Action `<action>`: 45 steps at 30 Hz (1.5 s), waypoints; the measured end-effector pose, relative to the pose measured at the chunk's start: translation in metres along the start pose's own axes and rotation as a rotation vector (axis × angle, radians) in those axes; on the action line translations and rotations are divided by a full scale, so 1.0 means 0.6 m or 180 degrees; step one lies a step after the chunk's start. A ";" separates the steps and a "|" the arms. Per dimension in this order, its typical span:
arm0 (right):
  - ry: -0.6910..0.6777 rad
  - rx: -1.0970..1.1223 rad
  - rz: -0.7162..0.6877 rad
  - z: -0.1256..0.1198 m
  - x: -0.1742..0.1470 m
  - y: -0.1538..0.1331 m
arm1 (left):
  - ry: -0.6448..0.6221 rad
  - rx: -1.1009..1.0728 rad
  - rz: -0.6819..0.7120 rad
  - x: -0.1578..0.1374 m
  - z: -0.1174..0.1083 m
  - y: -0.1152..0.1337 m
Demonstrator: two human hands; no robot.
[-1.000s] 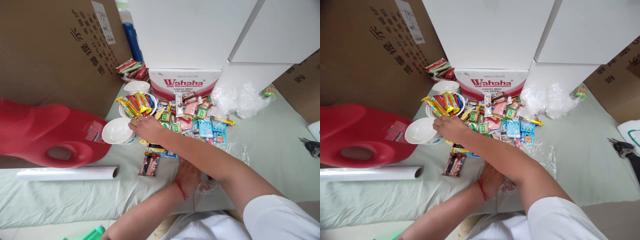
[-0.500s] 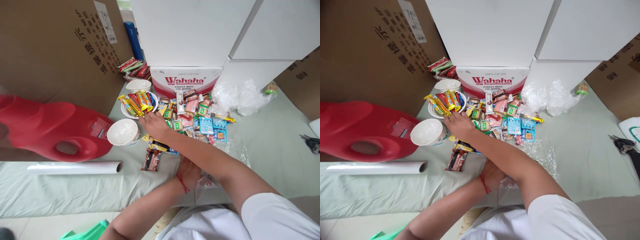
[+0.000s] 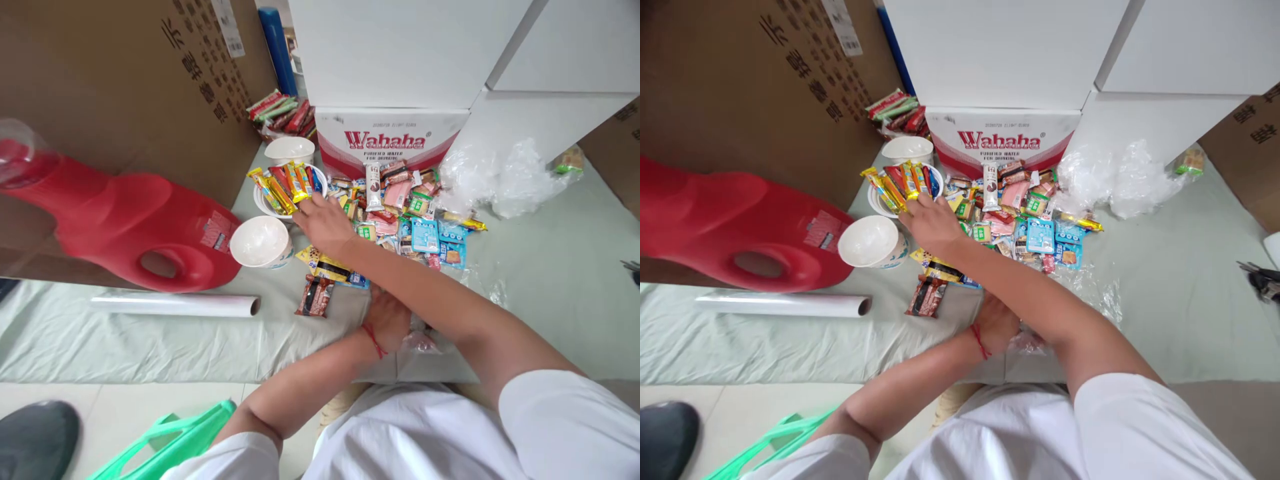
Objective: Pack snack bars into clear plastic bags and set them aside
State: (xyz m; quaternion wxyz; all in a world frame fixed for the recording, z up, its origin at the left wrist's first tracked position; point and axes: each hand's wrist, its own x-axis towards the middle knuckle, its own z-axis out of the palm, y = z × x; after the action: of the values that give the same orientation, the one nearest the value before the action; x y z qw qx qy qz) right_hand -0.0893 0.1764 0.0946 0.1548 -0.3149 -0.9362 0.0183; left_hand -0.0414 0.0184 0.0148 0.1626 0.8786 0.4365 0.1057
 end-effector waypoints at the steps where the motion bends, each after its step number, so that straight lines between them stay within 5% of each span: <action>1: 0.0157 0.0124 0.0155 -0.019 -0.007 0.005 | -0.0064 -0.0049 -0.0032 0.001 -0.004 0.002; 6: 0.1181 0.1453 0.1055 -0.130 -0.137 0.080 | -0.0100 0.0037 -0.0211 0.005 -0.005 0.006; 9: 0.1563 0.2633 0.2383 -0.181 -0.281 0.114 | -0.0131 0.0112 -0.0180 0.007 0.002 0.005; 14: 0.1448 0.3601 0.4101 -0.176 -0.468 0.102 | -0.0150 0.0221 -0.0186 0.008 0.004 0.009; 19: 0.1202 0.3748 0.4566 -0.154 -0.552 0.062 | -0.0217 0.0332 -0.0277 0.013 0.002 0.014; 29: 0.0461 0.4085 0.5318 -0.188 -0.759 -0.004 | -0.0262 0.0486 -0.0287 0.011 -0.005 0.014; 33: 0.0788 0.4235 0.5191 -0.215 -0.762 0.000 | -0.0309 0.0595 -0.0265 0.014 -0.009 0.016; 37: 0.1350 0.4424 0.4692 -0.229 -0.681 0.034 | -0.0406 0.0673 -0.0322 0.016 -0.012 0.021; 41: 0.1322 0.4736 0.4319 -0.187 -0.595 0.047 | -0.0424 0.0677 -0.0426 0.017 -0.012 0.027; 45: 0.1104 0.4465 0.4342 -0.120 -0.581 0.028 | -0.0419 0.0617 -0.0507 0.019 -0.009 0.028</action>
State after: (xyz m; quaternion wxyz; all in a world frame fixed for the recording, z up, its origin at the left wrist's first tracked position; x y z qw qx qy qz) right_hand 0.2054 -0.0222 0.0639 0.3972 -0.6215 -0.2962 0.6068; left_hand -0.0239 0.0193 0.0269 0.1132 0.8578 0.5013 -0.0081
